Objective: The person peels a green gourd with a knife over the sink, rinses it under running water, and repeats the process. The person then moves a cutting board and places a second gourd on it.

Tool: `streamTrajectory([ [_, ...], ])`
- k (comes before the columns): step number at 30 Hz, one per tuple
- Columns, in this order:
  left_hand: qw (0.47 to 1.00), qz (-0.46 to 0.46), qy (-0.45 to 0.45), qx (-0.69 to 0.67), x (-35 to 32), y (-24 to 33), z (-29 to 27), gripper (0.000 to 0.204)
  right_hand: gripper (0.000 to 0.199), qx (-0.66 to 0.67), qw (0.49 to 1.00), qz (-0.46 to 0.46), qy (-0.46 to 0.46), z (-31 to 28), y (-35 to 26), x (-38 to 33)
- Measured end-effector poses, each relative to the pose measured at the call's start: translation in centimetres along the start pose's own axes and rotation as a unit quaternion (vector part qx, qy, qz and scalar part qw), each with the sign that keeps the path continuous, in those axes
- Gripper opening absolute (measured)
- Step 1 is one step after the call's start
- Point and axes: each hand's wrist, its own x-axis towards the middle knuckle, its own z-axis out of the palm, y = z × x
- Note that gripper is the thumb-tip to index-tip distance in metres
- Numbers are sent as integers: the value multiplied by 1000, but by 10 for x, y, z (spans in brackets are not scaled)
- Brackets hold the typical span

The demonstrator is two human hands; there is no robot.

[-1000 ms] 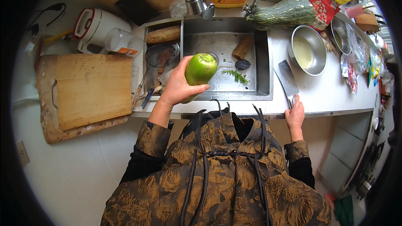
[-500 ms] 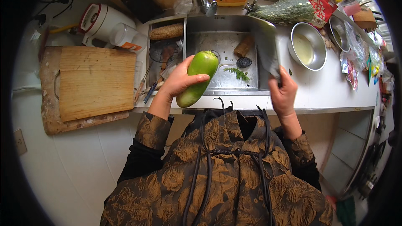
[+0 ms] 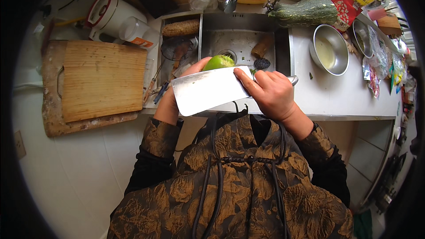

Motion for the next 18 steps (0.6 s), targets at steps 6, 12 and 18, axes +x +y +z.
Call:
streamTrajectory([
  [6, 1000, 26, 10, -1, -8, 1, 3, 55, 49, 10, 1000, 12, -12, 5, -2, -3],
  [12, 995, -4, 3, -103, -8, 0, -3, 57, 48, 21, 999, 43, -1, 12, 1, -5],
  [18, 995, 68, 0, 69, -7, -7, -6, 57, 45, -15, 995, 95, 1, 15, 2, -7],
])
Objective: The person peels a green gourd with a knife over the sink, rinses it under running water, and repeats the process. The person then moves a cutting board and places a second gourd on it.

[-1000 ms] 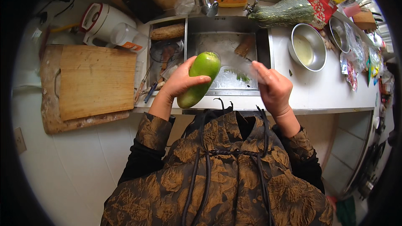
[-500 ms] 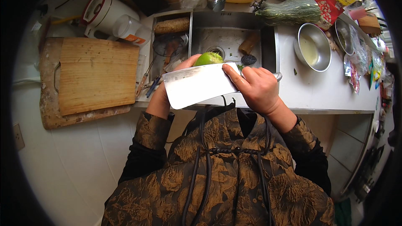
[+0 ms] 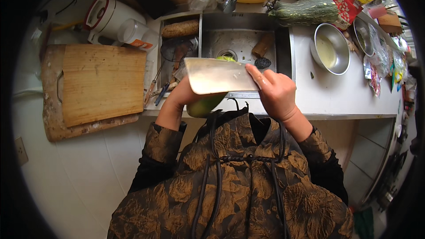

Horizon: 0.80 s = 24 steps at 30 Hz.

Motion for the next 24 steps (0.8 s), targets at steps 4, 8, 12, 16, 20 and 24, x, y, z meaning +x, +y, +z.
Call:
streamTrajectory([
  [4, 986, -4, -20, -165, 12, -1, -3, 58, 53, 44, 999, -12, 9, -1, -7, -4],
  [8, 997, 10, 12, -74, 8, 1, 1, 58, 52, 54, 998, -14, 7, 0, -11, -3],
  [12, 990, 26, -5, -139, 10, -4, 0, 62, 51, 52, 999, -6, 8, 4, -11, -1],
  [16, 987, 13, -4, -160, 15, -13, -6, 67, 53, 31, 999, 11, 0, 6, -9, -3],
  [20, 999, 43, 27, 0, 10, -8, -6, 81, 51, 24, 999, 32, -20, 7, -3, -6],
  [24, 997, -7, 43, 66, 0, 10, 4, 85, 44, -3, 998, 63, -30, 8, 4, -1],
])
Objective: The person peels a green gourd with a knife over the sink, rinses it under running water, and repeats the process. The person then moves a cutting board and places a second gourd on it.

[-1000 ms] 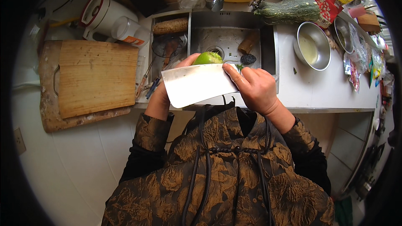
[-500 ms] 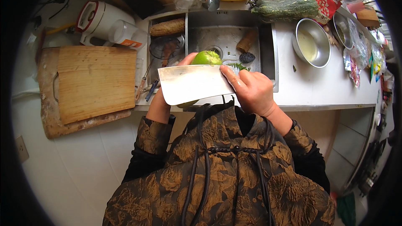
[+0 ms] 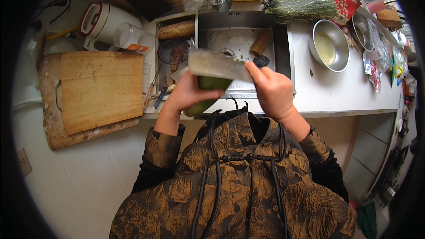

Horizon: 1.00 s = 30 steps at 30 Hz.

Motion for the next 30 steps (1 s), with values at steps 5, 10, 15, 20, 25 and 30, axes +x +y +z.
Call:
streamTrajectory([
  [5, 991, 52, 4, 124, 12, -1, 4, 57, 46, 66, 995, -23, 67, -3, -11, 3],
  [10, 988, 19, -27, -152, 20, -20, -4, 75, 52, 68, 997, -25, 24, -2, -20, 4],
  [15, 998, 56, -2, -27, 19, -19, 1, 80, 44, 55, 998, -29, 7, 7, -14, 0],
  [20, 994, 40, 13, 102, 9, 7, 9, 91, 38, 57, 997, 48, 0, 19, 1, 0],
  [25, 998, -27, 44, 23, 10, 15, 10, 93, 42, 108, 990, 70, 60, 15, 9, 2],
  [30, 995, -4, 10, -97, 20, -10, 5, 71, 51, 58, 998, -29, 15, 4, -8, 5],
])
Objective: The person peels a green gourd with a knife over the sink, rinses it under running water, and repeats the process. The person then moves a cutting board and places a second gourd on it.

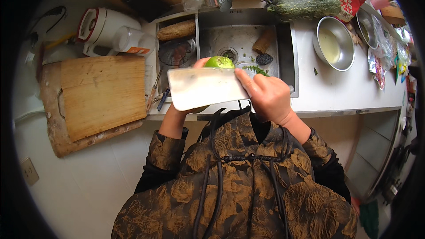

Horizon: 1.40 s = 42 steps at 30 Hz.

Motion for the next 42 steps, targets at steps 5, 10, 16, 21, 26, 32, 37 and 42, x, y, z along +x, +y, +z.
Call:
streamTrajectory([
  [5, 990, 91, -10, 104, -3, -10, -6, 69, 53, 9, 1000, -20, -10, -1, -5, 6],
  [10, 880, 238, -24, 411, -2, -2, -3, 78, 52, 2, 1000, 6, -6, 2, -2, 8],
  [16, 950, 145, 25, 274, 0, 3, 0, 74, 48, 18, 1000, -5, -14, 3, -7, 8],
  [21, 950, 157, 54, 265, -1, 4, 6, 74, 48, 16, 1000, 14, -10, 5, -8, 8],
  [26, 929, 67, 71, 357, -8, 19, 11, 69, 41, -26, 998, 45, -39, 15, 6, 2],
  [32, 912, 69, 146, 377, -15, 33, 18, 83, 22, 25, 971, 223, -81, 25, 29, -2],
  [37, 938, 64, 146, 309, -13, 20, -1, 82, 39, 76, 992, 98, 18, 19, 15, 4],
  [42, 994, 78, 67, -39, -6, -6, -7, 66, 53, 27, 999, -17, 33, 7, -9, 15],
])
